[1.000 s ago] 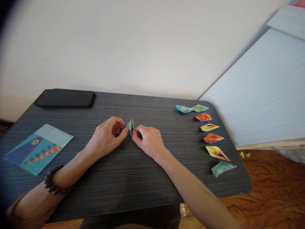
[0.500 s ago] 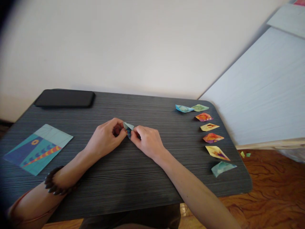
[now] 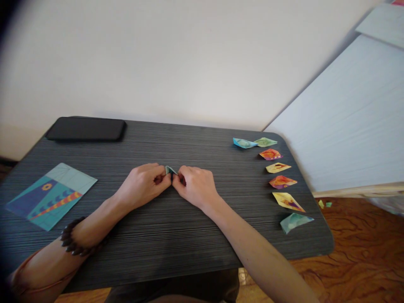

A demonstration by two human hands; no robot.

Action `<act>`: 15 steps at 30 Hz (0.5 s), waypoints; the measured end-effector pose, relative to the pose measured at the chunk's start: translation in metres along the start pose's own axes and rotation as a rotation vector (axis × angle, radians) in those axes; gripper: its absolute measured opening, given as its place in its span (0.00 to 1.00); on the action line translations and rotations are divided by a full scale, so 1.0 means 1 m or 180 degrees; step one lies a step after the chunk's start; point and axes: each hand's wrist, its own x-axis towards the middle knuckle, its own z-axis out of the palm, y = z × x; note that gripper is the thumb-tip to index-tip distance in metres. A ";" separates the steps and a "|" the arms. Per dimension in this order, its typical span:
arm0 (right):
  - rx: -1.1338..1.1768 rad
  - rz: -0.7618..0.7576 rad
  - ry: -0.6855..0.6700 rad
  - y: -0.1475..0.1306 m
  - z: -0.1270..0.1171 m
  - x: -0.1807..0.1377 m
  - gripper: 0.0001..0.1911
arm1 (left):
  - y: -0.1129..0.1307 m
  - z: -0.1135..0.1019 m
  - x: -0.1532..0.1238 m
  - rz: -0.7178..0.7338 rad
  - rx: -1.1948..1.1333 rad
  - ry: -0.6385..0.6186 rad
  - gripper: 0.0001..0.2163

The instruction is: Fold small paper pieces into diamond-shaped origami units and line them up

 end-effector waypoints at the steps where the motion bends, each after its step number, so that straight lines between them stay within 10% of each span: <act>1: -0.0050 -0.0024 -0.0032 0.000 0.000 0.000 0.12 | -0.001 0.000 0.000 0.0052 0.0046 -0.0003 0.12; 15: -0.0002 0.0107 -0.0248 0.002 -0.004 0.000 0.16 | 0.002 -0.005 0.001 -0.0538 0.0525 -0.0151 0.14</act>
